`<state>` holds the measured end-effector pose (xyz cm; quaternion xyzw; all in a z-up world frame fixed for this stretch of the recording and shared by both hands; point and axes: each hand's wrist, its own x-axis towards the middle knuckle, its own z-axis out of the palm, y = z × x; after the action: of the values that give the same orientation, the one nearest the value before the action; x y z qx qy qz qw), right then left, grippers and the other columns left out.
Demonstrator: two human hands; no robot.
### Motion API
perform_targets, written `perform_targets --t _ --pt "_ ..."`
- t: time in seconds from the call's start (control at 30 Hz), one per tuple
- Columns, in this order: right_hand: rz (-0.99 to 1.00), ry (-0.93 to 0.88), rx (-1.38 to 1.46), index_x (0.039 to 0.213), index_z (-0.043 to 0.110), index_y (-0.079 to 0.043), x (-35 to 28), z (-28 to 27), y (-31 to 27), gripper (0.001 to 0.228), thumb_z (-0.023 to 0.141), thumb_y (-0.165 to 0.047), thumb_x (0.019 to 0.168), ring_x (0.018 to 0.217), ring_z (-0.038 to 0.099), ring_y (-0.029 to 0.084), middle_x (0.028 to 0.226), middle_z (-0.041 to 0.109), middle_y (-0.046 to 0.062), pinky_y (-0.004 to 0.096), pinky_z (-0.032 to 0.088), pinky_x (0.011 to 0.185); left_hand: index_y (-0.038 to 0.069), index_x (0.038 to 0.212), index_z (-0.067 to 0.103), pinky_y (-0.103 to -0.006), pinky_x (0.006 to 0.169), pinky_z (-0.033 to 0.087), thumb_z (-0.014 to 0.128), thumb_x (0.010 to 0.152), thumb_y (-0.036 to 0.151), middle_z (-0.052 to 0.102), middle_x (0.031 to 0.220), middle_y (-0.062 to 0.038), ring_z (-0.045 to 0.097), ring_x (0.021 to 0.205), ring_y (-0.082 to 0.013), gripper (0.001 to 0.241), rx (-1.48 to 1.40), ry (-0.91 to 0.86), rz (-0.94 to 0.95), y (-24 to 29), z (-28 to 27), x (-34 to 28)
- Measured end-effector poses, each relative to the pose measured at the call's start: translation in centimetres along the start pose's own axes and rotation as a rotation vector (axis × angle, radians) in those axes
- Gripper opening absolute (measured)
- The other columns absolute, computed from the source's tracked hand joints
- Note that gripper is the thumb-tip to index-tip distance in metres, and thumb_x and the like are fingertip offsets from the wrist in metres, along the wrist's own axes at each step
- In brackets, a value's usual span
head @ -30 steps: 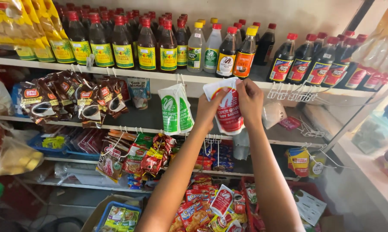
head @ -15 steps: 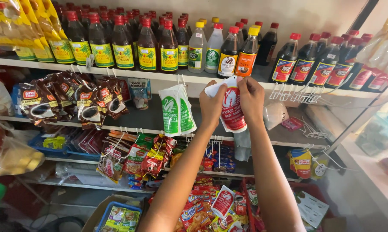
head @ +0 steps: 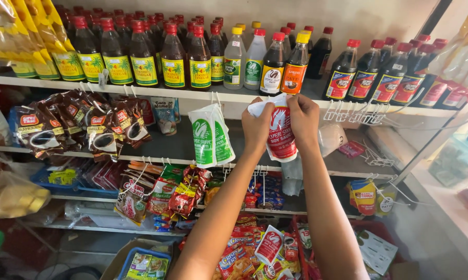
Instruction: Hanging condiment pouches on display hooks and organizing snack packets in a storage bin on retail shelves.
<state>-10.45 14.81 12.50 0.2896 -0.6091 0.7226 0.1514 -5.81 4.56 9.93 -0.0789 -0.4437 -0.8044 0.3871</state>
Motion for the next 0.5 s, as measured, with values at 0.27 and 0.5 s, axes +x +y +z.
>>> perform_targets --t 0.27,0.5 --pt "-0.027 -0.031 0.008 0.074 0.061 -0.005 0.57 -0.4 0.16 0.03 0.063 -0.015 0.102 0.063 0.047 0.001 0.07 0.058 -0.006 0.024 0.037 0.054 0.005 0.078 0.06 -0.0269 0.049 0.042 0.068 0.09 0.009 0.061 0.068 0.002 0.053 0.056 -0.0049 0.014 0.009 0.022 0.021 -0.48 0.39 0.74" --pt "0.029 -0.057 0.053 0.074 0.06 -0.006 0.32 -0.41 0.44 0.029 0.063 -0.014 0.102 0.062 0.046 0.0 0.07 0.057 -0.007 0.023 0.037 0.054 0.006 0.075 0.058 -0.0277 0.049 0.044 0.066 0.089 0.008 0.06 0.068 0.001 0.055 0.057 -0.0055 0.016 -0.061 0.018 -0.031 -0.51 0.24 0.23"
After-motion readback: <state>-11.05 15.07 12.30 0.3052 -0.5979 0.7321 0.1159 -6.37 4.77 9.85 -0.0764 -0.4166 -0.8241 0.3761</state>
